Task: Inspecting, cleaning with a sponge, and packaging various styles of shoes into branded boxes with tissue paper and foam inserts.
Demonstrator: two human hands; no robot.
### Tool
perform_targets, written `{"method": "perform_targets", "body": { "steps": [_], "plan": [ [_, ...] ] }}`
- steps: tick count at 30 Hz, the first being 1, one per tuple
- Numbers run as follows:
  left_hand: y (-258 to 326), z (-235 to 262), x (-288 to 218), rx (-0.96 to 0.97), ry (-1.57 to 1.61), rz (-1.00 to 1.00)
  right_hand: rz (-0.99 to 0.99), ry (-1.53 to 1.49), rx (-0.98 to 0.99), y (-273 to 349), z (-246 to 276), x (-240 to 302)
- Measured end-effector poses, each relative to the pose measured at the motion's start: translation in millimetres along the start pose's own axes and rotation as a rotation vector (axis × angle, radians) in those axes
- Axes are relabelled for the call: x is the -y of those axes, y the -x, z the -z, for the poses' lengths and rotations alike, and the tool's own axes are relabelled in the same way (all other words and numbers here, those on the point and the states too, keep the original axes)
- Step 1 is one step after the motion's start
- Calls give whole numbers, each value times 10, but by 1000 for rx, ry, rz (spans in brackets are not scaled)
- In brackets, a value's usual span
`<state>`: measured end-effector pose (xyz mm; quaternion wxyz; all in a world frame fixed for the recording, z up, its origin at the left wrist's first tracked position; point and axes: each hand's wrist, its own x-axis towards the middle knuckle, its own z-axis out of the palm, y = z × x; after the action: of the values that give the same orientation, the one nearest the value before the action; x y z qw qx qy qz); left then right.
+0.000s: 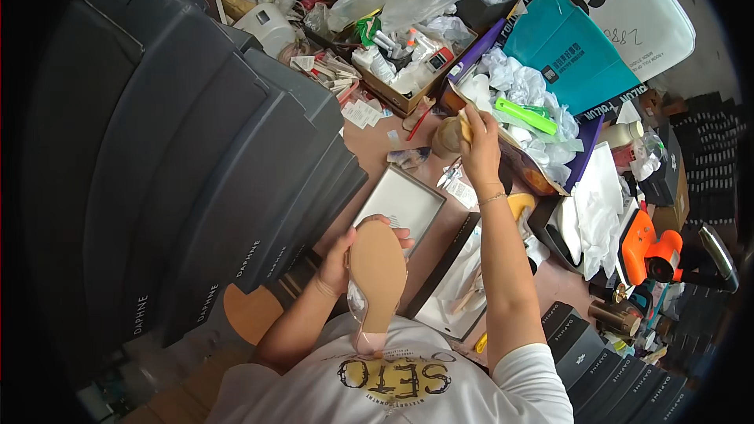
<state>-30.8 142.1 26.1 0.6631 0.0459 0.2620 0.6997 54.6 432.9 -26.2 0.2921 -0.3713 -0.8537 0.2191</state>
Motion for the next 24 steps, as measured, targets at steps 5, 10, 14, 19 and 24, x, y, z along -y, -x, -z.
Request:
{"method": "perform_targets", "body": {
  "steps": [5,10,14,19,24],
  "plan": [
    [51,-48,4,-93,50,30,57,-108,43,492,529,308],
    [-142,-59,236,-211,-1,65,158,-301,147,1810,1151,1155],
    [-182,-241,555,-201,-18,175,253,-202,191,2426,1101,1228],
    [-42,-338,896,-203,-35,311,47,-80,176,2334,1145,1070],
    [-9,-486,881,-141,-115,322,121,-86,158,2402,1301,1089]
  ]
}}
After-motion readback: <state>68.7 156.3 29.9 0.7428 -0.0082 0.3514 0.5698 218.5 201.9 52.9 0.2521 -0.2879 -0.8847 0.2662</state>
